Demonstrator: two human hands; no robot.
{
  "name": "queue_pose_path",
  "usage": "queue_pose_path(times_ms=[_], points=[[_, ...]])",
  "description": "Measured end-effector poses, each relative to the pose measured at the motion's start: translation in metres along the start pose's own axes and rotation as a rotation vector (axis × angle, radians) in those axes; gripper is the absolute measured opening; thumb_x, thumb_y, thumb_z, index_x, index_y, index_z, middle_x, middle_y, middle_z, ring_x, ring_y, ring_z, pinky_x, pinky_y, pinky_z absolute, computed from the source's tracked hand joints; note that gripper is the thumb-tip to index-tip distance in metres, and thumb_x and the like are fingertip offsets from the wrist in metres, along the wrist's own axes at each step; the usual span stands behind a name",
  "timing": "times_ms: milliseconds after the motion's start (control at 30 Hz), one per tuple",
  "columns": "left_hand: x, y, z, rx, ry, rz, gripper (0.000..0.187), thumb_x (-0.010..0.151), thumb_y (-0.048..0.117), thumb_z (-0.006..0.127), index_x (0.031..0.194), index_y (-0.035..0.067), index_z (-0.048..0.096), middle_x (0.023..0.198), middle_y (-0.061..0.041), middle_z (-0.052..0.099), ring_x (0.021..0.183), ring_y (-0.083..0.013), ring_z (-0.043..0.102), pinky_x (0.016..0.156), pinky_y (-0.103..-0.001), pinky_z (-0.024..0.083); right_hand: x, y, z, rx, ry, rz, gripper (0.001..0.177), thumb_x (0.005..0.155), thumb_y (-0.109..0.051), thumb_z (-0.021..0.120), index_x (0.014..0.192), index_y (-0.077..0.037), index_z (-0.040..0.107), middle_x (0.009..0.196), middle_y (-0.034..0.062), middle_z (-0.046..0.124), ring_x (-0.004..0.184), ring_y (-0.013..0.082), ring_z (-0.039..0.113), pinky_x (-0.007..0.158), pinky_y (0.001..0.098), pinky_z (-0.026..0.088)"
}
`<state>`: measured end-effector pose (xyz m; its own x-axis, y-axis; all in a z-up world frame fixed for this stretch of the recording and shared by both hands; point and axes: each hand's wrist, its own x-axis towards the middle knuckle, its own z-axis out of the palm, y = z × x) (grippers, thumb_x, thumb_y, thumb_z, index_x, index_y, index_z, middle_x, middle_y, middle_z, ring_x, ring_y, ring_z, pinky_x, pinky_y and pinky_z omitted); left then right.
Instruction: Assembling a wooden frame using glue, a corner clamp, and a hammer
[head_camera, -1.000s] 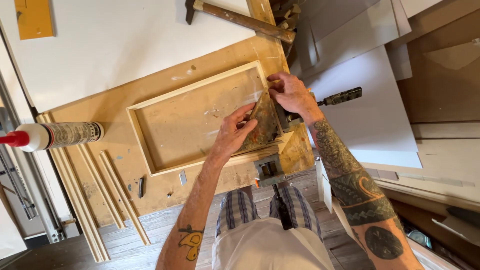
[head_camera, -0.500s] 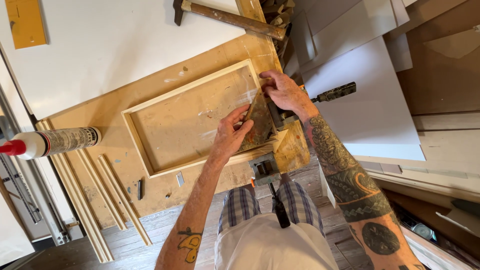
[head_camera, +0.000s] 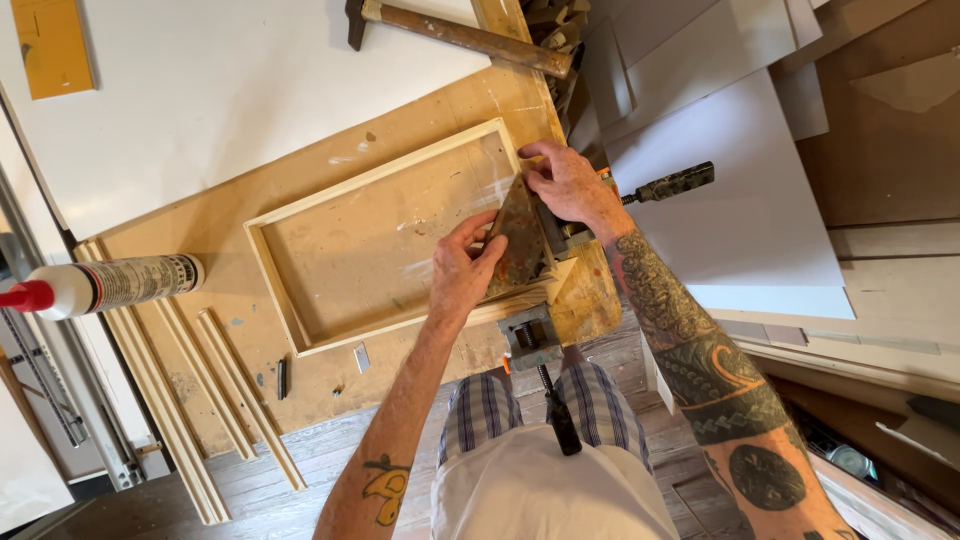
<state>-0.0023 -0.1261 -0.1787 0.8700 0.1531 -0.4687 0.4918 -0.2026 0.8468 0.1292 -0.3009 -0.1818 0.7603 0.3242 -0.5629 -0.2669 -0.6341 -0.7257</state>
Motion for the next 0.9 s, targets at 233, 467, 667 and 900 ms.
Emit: queue_pose_path(times_ms=[233,467,667,900], points=[[-0.02,0.025,-0.023,0.121,-0.061,0.086,0.051,0.098,0.039,0.067,0.144,0.018,0.062,0.121,-0.024,0.072,0.107,-0.0376,0.073,0.09,-0.048,0.06,-0.005,0.006,0.006,-0.034,0.054,-0.079,0.041,0.101,-0.025,0.056,0.141,-0.018,0.06,0.126,0.0166,0.07,0.117,0.033,0.067,0.094,0.0485,0.058],[-0.058,-0.038,-0.107,0.368,-0.217,0.161,0.037,0.094,0.033,0.069,0.126,0.016,0.072,0.117,-0.017,0.075,0.114,-0.0383,0.069,0.1,-0.052,0.054,-0.082,-0.071,-0.005,-0.354,0.017,-0.645,0.049,0.091,-0.027,0.075,0.134,-0.007,0.062,0.133,0.021,0.062,0.13,0.0481,0.05,0.105,0.065,0.04],[-0.066,-0.028,-0.125,0.692,-0.329,0.28,0.039,0.085,0.037,0.073,0.119,0.019,0.073,0.108,-0.012,0.071,0.105,-0.0403,0.069,0.093,-0.052,0.056,-0.08,-0.073,0.015,-0.816,-0.26,-0.678,0.06,0.085,-0.048,0.079,0.136,-0.02,0.062,0.136,0.005,0.065,0.143,0.0289,0.044,0.123,0.063,0.014],[-0.066,-0.054,-0.119,0.6,-0.266,0.298,0.04,0.089,0.045,0.074,0.123,0.026,0.074,0.104,-0.007,0.069,0.103,-0.0348,0.07,0.089,-0.049,0.058,-0.079,-0.082,0.022,-0.853,-0.296,-0.519,0.056,0.088,-0.044,0.078,0.135,-0.016,0.065,0.131,0.0109,0.063,0.14,0.0329,0.046,0.126,0.0614,0.014]])
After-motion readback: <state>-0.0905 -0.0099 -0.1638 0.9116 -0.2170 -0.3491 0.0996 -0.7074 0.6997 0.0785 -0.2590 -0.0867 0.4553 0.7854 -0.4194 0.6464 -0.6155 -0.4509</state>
